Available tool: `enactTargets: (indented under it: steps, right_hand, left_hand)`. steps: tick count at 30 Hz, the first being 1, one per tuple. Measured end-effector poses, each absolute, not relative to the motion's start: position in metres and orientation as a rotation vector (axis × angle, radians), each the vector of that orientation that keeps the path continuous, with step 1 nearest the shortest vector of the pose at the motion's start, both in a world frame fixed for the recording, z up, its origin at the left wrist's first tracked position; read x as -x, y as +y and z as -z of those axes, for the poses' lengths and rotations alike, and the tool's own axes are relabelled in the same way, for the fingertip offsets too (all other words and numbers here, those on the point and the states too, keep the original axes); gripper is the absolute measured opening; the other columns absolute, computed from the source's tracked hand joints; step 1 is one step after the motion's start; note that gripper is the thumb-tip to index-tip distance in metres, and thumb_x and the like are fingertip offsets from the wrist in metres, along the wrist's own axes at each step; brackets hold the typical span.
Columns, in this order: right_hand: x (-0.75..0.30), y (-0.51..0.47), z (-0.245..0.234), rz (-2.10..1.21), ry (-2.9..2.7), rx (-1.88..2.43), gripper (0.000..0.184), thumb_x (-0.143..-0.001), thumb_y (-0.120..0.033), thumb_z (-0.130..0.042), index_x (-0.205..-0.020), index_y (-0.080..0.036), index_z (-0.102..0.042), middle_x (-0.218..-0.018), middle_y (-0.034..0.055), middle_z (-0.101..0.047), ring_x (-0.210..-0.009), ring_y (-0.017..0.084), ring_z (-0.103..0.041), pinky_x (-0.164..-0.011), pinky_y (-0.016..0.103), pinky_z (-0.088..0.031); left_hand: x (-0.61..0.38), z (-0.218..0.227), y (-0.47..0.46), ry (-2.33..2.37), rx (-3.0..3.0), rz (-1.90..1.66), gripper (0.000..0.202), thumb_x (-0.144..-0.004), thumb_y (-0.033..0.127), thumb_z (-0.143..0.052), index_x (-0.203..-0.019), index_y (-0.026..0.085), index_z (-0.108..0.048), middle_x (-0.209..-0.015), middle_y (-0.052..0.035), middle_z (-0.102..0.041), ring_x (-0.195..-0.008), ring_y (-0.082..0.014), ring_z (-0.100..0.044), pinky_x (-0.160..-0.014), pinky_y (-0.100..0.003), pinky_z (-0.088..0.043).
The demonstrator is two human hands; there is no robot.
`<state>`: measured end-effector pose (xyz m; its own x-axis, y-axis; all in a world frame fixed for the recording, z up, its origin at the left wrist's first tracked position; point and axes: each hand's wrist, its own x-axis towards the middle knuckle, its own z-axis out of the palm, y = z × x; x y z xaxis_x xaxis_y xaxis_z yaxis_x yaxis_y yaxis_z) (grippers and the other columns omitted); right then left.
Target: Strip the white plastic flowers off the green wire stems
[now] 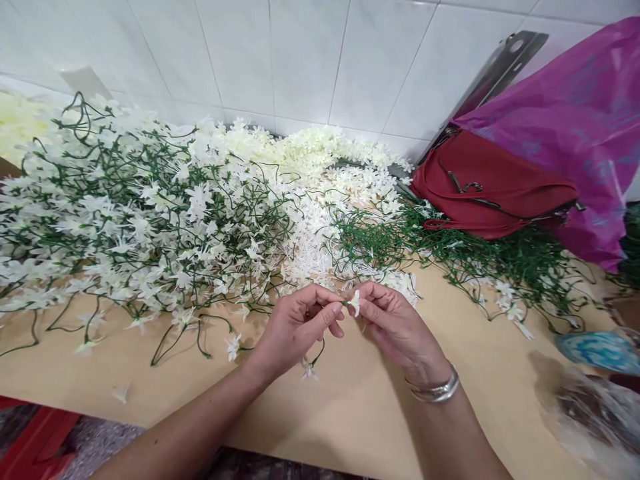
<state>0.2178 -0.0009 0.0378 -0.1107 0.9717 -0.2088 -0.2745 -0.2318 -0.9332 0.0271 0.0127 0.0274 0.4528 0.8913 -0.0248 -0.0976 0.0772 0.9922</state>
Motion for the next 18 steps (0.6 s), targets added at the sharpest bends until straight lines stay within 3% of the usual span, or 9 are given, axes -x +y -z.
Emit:
enactTargets:
  steps: [8, 14, 18]
  right_hand:
    - [-0.218, -0.001, -0.033, -1.513, -1.043, 1.145, 0.030, -0.074, -0.048, -0.087, -0.077, -0.022, -0.073, -0.071, 0.0000, -0.064, -0.068, 0.015, -0.054, -0.062, 0.027, -0.042]
    - [-0.217, 0.000, -0.032, -1.531, -1.105, 1.108, 0.031, -0.076, -0.047, -0.086, -0.069, -0.022, -0.069, -0.087, 0.0030, -0.069, -0.082, 0.019, -0.061, -0.076, 0.032, -0.049]
    - [-0.214, 0.001, -0.032, -1.601, -1.082, 1.067, 0.031, -0.077, -0.047, -0.085, -0.069, -0.022, -0.067, -0.081, 0.0027, -0.067, -0.080, 0.019, -0.061, -0.076, 0.033, -0.050]
  left_hand:
    - [-0.026, -0.027, 0.012, 0.789, -1.287, -0.866, 0.024, -0.098, 0.039, -0.065, -0.095, 0.015, -0.068, -0.081, -0.0044, -0.072, -0.067, -0.0118, -0.071, -0.053, -0.018, -0.047]
    - [-0.026, -0.020, 0.010, 0.763, -1.272, -0.841, 0.026, -0.100, 0.039, -0.061, -0.092, 0.015, -0.062, -0.083, -0.0046, -0.072, -0.072, -0.0128, -0.074, -0.062, -0.020, -0.054]
    - [-0.025, -0.017, 0.011, 0.769, -1.259, -0.812, 0.028, -0.100, 0.043, -0.061, -0.093, 0.015, -0.062, -0.086, -0.0055, -0.074, -0.075, -0.0137, -0.075, -0.067, -0.022, -0.057]
